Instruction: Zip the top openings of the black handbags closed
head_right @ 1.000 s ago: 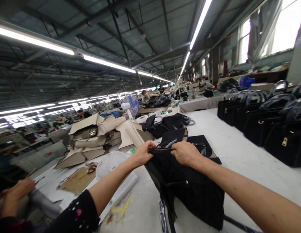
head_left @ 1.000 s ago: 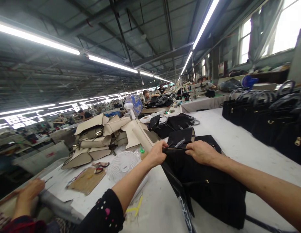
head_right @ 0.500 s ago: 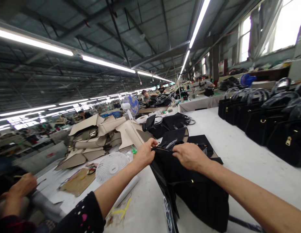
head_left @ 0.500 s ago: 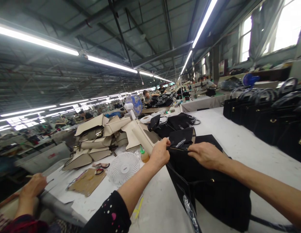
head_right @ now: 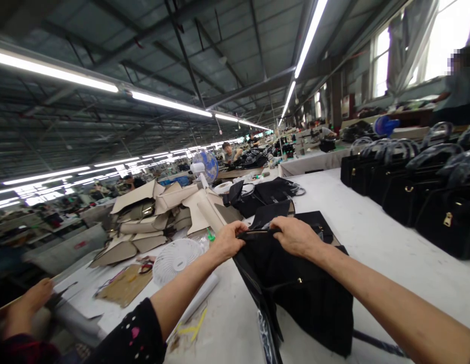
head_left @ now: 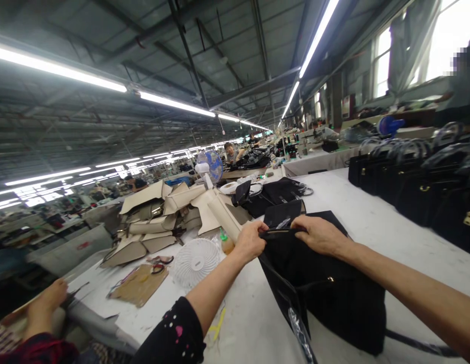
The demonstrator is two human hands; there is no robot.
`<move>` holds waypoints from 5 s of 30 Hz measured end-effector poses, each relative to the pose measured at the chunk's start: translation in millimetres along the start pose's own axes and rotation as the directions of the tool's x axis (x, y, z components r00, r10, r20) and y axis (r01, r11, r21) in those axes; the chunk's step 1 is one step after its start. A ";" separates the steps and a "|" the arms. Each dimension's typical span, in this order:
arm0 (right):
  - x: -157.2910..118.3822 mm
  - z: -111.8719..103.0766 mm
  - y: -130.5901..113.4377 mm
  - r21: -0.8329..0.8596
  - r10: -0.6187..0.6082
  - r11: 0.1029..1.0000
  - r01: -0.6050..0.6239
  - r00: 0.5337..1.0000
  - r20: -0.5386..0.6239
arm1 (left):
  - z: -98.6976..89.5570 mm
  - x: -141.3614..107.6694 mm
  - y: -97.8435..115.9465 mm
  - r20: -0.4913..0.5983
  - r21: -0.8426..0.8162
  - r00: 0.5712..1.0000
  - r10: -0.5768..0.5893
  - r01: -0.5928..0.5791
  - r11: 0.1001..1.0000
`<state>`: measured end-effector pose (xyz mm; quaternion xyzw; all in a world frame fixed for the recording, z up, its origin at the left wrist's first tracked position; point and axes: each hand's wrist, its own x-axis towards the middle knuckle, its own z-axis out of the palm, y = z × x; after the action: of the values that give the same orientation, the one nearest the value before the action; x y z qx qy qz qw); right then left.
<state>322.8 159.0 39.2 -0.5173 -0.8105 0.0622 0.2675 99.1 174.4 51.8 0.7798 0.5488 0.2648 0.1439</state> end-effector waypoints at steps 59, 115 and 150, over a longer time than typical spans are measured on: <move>7.9 14.0 -28.2 -0.030 -0.252 0.967 0.252 0.939 -0.233 | 6.8 -13.4 0.9 -0.226 -0.008 0.958 -0.175 0.178 0.984; 8.7 20.1 -29.2 -0.100 -0.182 0.980 0.170 0.976 -0.118 | -5.1 -17.0 14.7 -0.059 0.462 0.957 0.286 -0.228 0.857; -1.2 16.6 -34.7 -0.101 -0.259 0.964 0.247 0.956 -0.134 | -1.8 -19.5 11.0 -0.187 0.385 0.976 0.110 -0.030 0.922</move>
<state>287.1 145.1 37.8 -0.4231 -0.8502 -0.0444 0.3100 101.7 152.1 53.9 0.7806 0.5730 0.2375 -0.0767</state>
